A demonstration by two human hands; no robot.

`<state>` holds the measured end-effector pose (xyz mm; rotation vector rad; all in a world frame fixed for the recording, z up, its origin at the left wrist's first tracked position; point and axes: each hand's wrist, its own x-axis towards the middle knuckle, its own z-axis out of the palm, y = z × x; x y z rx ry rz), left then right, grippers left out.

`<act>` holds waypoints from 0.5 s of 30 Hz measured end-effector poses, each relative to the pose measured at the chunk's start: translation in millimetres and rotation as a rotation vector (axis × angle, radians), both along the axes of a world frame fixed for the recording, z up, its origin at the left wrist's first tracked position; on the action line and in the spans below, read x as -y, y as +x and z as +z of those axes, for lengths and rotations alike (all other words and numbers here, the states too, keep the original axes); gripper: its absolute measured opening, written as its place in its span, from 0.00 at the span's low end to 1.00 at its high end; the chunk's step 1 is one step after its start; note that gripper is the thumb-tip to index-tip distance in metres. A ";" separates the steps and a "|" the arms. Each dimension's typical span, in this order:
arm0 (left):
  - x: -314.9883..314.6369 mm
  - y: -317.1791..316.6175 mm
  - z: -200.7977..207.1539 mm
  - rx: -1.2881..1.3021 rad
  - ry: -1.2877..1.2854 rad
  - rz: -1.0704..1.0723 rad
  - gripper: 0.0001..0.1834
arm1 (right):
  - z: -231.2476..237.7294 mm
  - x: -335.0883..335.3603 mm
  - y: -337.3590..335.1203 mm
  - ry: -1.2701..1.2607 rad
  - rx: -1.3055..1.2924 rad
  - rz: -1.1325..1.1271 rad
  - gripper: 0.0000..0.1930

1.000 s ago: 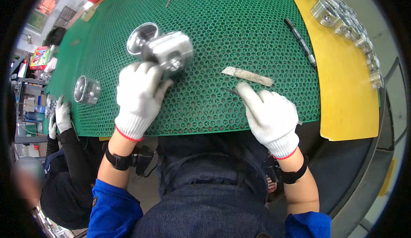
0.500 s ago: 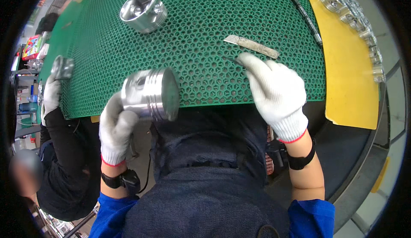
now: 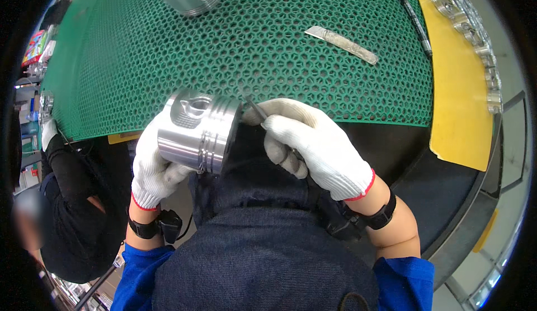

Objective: Inspecting and marking metal pistons at a workbench on a fabrication floor.

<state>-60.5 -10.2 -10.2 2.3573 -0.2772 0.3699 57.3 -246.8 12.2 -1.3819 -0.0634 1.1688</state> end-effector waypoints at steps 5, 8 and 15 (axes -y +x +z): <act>-1.1 0.5 -1.0 -0.028 -0.072 0.021 0.25 | 4.1 -0.3 4.9 -0.005 -0.034 0.053 0.19; -0.4 -1.4 1.3 -0.123 -0.166 0.075 0.25 | 12.1 -0.1 2.2 -0.023 0.058 0.067 0.17; 7.2 17.0 13.3 -0.235 -0.374 0.159 0.17 | 8.3 -0.6 5.0 0.013 1.047 0.201 0.16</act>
